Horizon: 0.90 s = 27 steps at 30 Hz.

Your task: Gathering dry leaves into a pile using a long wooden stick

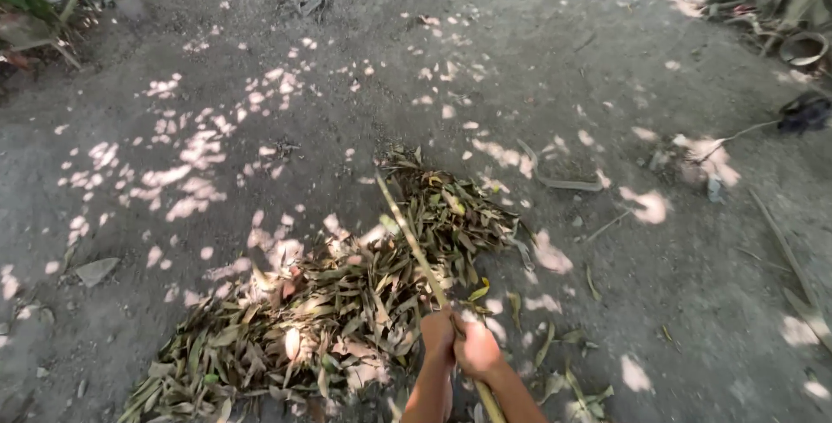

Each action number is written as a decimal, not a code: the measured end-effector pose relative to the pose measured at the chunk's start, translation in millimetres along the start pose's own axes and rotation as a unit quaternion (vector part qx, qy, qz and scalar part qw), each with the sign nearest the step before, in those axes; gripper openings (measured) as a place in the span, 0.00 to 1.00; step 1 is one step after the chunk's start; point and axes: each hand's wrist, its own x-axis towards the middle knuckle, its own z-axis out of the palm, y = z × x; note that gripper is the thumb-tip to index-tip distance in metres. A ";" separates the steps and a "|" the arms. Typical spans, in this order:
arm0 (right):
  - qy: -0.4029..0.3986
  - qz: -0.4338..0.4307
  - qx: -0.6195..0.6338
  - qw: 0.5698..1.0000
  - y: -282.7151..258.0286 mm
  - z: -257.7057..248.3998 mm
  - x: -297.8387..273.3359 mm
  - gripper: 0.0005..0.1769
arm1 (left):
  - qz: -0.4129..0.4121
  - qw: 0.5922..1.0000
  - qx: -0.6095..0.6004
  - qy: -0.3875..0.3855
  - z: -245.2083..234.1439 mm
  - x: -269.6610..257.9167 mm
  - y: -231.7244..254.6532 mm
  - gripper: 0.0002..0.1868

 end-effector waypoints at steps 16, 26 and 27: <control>0.000 0.031 0.124 0.992 -132.8 -103.4 144.7 0.40 | 0.049 0.990 0.102 -0.088 104.1 217.5 104.6 0.24; 0.000 0.142 0.171 0.975 -95.9 -86.8 137.9 0.37 | -0.036 0.996 -0.039 -0.065 97.7 144.3 97.7 0.12; 0.000 0.142 0.172 0.975 -90.1 -82.6 132.8 0.37 | -0.036 0.996 -0.038 -0.066 95.2 145.0 89.1 0.12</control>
